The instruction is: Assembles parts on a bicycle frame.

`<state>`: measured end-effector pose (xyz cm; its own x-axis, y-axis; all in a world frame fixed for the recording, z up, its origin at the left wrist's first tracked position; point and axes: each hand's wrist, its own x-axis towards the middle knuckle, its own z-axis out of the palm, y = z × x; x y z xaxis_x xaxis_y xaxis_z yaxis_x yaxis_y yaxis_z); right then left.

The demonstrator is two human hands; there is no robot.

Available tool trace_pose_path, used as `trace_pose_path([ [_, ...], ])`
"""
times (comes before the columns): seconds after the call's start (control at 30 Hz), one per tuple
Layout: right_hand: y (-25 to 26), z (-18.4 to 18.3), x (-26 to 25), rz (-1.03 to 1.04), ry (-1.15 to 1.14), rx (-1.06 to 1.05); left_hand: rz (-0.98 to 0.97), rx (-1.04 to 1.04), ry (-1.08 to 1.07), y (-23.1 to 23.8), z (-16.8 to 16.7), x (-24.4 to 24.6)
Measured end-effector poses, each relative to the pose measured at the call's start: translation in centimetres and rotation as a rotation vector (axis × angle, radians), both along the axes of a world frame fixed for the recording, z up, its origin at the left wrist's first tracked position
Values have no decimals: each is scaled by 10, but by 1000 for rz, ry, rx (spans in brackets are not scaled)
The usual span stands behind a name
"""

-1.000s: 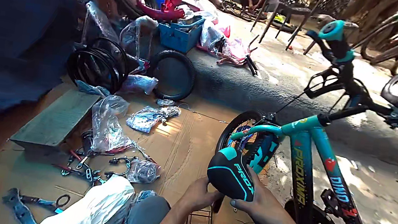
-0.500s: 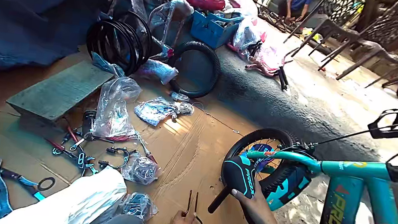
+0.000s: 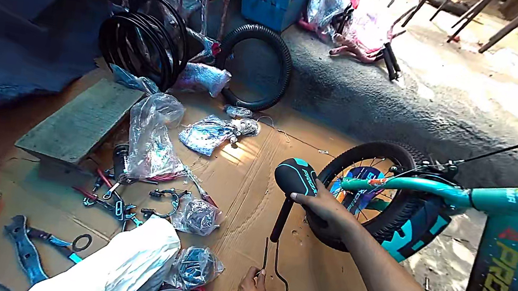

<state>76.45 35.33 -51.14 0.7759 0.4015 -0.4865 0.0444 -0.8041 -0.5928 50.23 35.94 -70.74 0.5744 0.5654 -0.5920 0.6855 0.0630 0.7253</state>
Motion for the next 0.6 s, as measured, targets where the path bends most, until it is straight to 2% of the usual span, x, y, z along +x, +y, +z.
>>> trace_pose_path([
  [0.1, 16, -1, 7, 71, 32, -19, 26, -17, -10, 2, 1, -4],
  [0.33, 37, 28, 6, 90, 54, -64, 46, -42, 5, 1, 3, -2],
  [0.53, 44, 16, 17, 44, 126, -75, 49, -26, -27, -1, 8, 1],
  [0.6, 47, 11, 25, 53, 182, -144, 50, -20, -48, -3, 9, 1],
])
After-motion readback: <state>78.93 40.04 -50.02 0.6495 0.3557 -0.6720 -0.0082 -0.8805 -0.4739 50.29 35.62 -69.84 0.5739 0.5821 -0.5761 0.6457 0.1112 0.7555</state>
